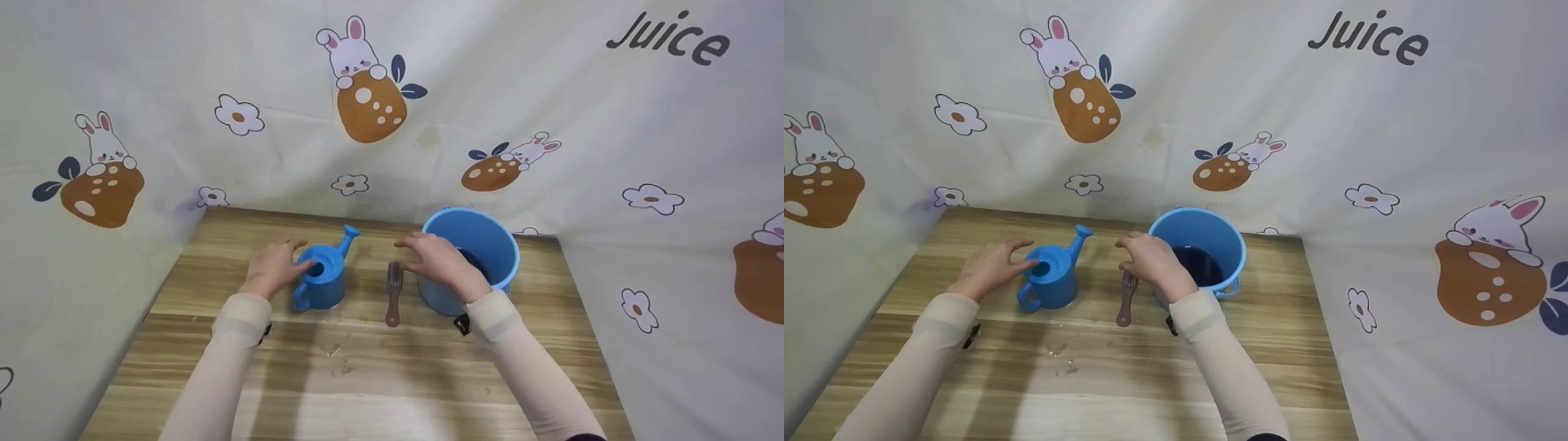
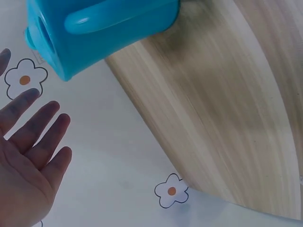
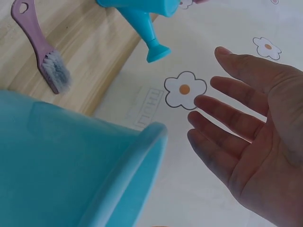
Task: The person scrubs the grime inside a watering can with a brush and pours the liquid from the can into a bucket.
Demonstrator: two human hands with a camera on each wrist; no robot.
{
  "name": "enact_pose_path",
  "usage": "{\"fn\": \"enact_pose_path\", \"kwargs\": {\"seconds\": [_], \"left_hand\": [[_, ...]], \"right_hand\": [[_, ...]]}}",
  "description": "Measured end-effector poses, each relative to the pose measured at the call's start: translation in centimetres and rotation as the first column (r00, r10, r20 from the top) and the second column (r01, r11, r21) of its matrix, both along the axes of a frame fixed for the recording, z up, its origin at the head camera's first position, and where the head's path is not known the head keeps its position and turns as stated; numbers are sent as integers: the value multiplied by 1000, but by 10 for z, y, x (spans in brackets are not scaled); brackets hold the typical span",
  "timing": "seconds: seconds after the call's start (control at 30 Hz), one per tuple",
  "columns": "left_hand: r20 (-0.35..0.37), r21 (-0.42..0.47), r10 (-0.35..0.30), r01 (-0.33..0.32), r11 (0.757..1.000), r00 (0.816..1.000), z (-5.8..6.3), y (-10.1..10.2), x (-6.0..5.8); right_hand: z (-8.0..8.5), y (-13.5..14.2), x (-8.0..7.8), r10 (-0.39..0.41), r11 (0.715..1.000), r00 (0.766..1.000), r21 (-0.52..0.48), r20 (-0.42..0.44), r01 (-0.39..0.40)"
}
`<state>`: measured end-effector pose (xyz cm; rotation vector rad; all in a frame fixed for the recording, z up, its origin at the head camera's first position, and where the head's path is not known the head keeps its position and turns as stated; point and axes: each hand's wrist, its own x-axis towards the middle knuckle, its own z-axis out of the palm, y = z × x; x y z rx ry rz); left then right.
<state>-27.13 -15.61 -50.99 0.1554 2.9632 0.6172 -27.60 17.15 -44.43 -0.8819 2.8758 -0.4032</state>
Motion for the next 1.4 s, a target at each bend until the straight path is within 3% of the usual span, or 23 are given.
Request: {"fn": "enact_pose_path", "kwargs": {"seconds": [0.2,0.53,0.67,1.03,1.2,1.4], "left_hand": [[59,38,2,-4,999,998,-10,-9,9],[69,130,-18,9,991,997,-27,-18,19],[108,182,-27,7,983,994,-33,-17,22],[150,333,-82,28,943,985,-51,-15,24],[158,350,-116,55,935,981,-57,-14,25],[157,357,-95,33,933,983,-57,-14,27]], "right_hand": [[-7,-3,4,-1,1000,1000,15,16,1],[-23,-6,7,21,999,1000,33,12,-22],[-29,-7,8,24,999,1000,28,12,-24],[-55,-10,13,57,998,998,-8,9,-57],[-69,-13,18,42,999,998,14,38,-42],[-84,-15,18,21,999,998,31,67,-23]]}}
